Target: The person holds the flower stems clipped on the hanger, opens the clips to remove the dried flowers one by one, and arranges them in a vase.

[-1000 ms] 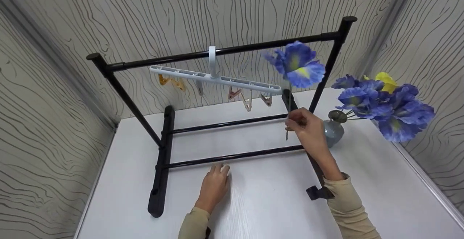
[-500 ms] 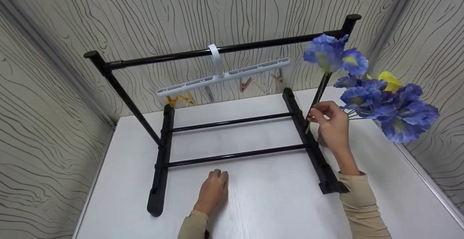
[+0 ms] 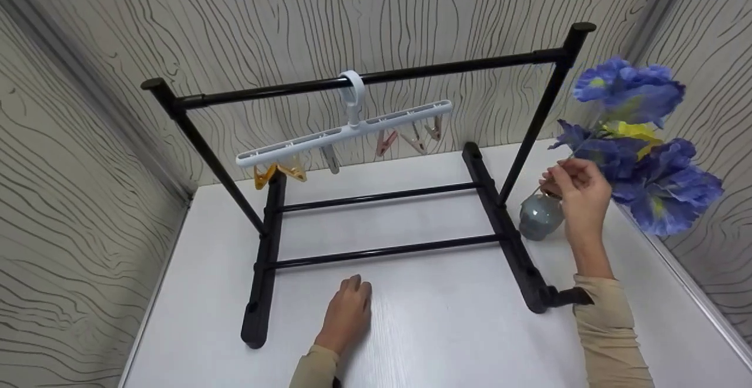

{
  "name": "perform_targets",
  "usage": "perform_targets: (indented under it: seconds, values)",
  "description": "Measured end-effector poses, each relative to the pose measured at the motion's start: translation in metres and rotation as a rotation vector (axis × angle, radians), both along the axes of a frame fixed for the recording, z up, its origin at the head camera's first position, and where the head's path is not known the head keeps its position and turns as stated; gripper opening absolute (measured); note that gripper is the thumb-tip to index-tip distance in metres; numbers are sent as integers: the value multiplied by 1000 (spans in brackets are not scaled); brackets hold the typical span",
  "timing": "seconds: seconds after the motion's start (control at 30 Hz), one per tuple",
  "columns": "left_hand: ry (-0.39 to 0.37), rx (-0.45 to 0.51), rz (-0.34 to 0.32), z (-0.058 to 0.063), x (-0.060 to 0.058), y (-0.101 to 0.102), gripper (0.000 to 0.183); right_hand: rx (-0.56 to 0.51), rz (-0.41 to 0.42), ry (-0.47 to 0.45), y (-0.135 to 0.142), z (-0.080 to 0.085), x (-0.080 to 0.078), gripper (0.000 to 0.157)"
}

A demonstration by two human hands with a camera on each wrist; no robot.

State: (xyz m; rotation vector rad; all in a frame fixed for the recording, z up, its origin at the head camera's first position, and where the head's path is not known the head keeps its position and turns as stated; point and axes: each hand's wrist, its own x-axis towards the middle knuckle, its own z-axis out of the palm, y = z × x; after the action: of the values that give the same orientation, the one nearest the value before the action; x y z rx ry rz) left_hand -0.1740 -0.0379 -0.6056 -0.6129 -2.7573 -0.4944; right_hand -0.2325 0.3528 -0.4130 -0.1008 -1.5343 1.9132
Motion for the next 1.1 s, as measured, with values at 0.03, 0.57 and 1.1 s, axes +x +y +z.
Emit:
perform_targets:
  seconds: [0.03,0.57,1.1]
  values:
    - [-5,5,-1,0,0,1,10,-37,-15,3,5,-1,0,9]
    - [-8,39,-19,-4,6,3,15,-401,-311,173,50,-24,3,7]
    - [-8,44,-1,-13,7,1,17,-294,-382,72,45,-68,-12,5]
